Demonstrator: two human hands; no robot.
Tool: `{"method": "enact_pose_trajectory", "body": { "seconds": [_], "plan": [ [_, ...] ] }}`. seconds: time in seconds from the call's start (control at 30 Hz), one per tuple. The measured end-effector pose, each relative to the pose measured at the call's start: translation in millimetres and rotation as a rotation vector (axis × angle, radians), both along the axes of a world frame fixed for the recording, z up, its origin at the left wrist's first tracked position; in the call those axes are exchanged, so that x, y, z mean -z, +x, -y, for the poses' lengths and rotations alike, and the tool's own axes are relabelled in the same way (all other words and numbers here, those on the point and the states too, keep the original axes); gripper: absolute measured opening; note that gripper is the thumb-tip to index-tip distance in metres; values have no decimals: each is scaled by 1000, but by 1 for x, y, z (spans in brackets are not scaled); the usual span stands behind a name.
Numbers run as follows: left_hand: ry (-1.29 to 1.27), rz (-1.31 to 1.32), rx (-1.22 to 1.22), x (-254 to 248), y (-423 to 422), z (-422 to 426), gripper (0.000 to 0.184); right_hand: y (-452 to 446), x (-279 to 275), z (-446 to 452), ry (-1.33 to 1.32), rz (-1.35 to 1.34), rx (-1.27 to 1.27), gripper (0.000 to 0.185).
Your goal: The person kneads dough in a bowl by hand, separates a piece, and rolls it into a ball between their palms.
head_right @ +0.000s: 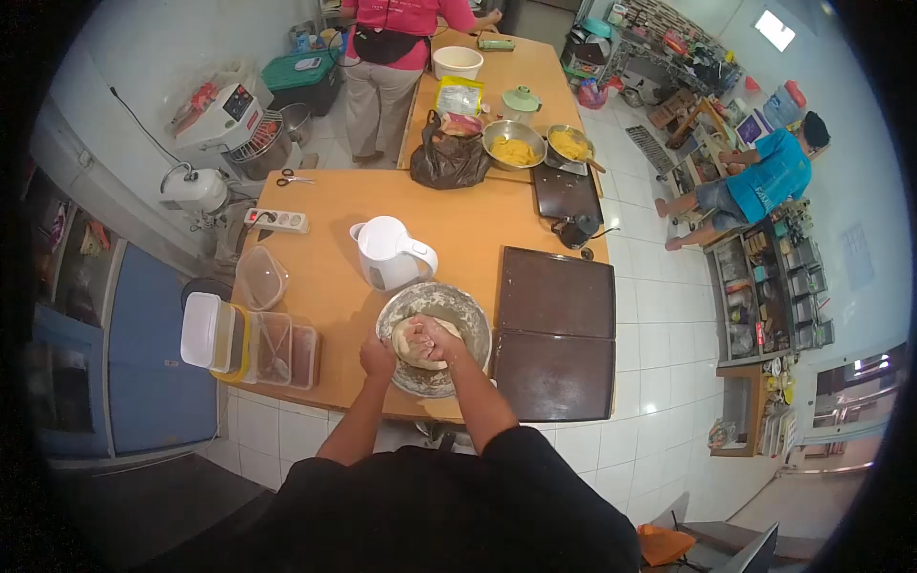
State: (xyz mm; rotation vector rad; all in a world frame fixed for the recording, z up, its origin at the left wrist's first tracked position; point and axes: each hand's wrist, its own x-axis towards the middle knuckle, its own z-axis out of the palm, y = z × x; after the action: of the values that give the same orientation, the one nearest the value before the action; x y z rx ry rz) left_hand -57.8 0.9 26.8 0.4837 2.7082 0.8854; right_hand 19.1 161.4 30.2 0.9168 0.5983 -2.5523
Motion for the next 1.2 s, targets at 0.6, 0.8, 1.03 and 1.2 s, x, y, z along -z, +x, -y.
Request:
{"method": "enact_pose_trajectory", "body": {
  "seconds": [0.6,0.8,1.03,1.2],
  "plan": [
    [-41,-223,814,-26,48,-18,75,69,-2,21,1990,123,-476,35],
    [-149,-210,904,-12,47,-21,89,80,-1,25,1946,233,-492,34],
    [-224,-175,885,-3,48,-33,81,74,-1,25,2002,235,-555,34],
    [-326,-209,915,16,46,-36,90,73,2,36,2074,229,-385,29]
  ]
}}
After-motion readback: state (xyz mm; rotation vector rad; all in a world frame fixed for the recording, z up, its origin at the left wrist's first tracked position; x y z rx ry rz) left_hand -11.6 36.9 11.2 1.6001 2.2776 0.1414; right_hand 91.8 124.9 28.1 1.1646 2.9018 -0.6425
